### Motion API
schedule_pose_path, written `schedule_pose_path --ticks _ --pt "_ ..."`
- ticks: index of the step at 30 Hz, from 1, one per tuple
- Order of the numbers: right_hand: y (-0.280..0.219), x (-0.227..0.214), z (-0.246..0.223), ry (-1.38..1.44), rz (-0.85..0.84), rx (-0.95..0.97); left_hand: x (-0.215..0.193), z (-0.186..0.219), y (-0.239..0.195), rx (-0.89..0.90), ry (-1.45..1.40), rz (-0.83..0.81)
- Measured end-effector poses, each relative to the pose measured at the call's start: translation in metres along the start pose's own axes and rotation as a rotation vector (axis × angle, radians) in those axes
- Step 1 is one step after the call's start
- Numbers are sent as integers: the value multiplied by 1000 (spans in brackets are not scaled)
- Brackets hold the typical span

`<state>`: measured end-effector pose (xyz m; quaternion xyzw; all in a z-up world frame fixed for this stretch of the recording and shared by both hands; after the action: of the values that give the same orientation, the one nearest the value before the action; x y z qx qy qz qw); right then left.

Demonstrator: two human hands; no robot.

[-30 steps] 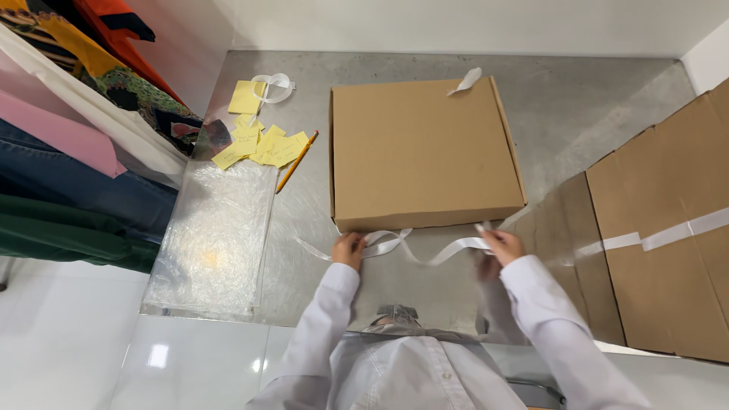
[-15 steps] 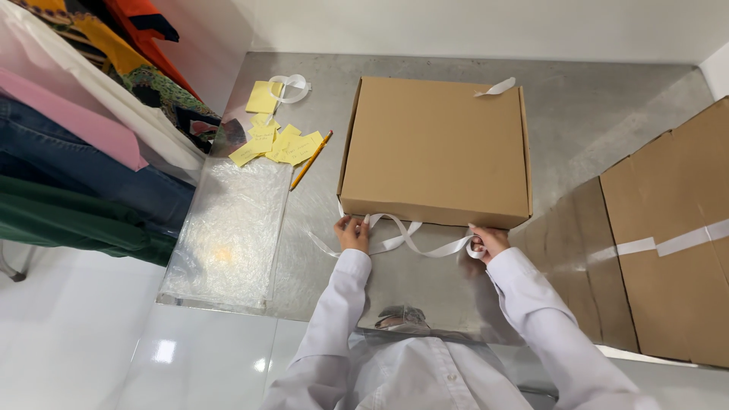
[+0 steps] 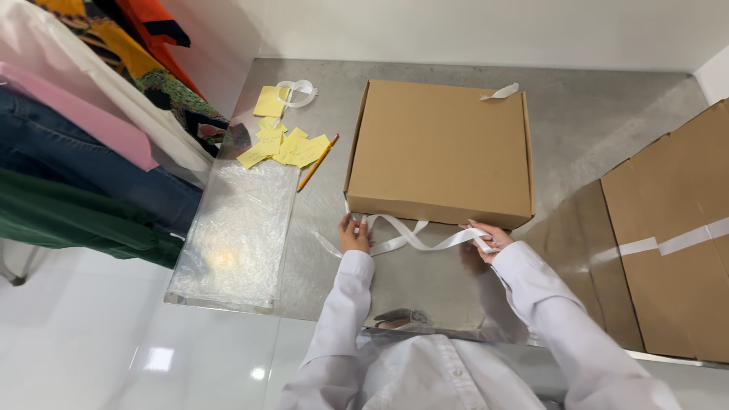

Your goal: The person moves a stack of cardboard boxes onto a metal table. They untie a white ribbon from one box, remove a yellow sticky note, and open the box to reveal a plastic-wrapped item. The person removes the item from the box and places it on the table.

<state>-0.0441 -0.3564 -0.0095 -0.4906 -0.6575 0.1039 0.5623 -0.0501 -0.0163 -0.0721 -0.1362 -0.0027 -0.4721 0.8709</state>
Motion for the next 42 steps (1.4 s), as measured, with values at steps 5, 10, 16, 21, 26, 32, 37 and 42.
schedule_pose_path --ticks 5,10,16,21,26,32,37,42 --pt "19 -25 -5 -111 -31 -29 6 -11 17 -11 90 -34" --pt "21 -29 -8 -266 -1 -69 23 -5 23 -49 232 -95" --pt "39 -33 -6 -294 6 -92 60 -60 42 -368 -721 189" --pt "44 -42 0 -546 114 -193 100 -90 -5 -386 -427 82" --pt "85 -92 12 -855 308 -319 125 -87 -40 -380 80 -224" --pt "83 -65 27 -1015 496 -381 125 -62 -12 -190 673 -448" --pt "90 -93 -4 -1199 624 -387 109 18 -38 -75 959 -377" --pt "93 -59 0 -937 566 -482 131 96 -90 -87 1110 -500"
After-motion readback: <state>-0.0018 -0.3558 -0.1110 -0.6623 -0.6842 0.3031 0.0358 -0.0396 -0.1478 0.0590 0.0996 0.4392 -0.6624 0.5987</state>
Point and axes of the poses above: each hand's wrist, its own y-axis towards the middle knuckle, its own x-axis out of the palm, z = x × y, the point moved 6 cm from there along y, towards the middle knuckle, and after that the axes turned 12 degrees about -y, right-handed, at the moved point
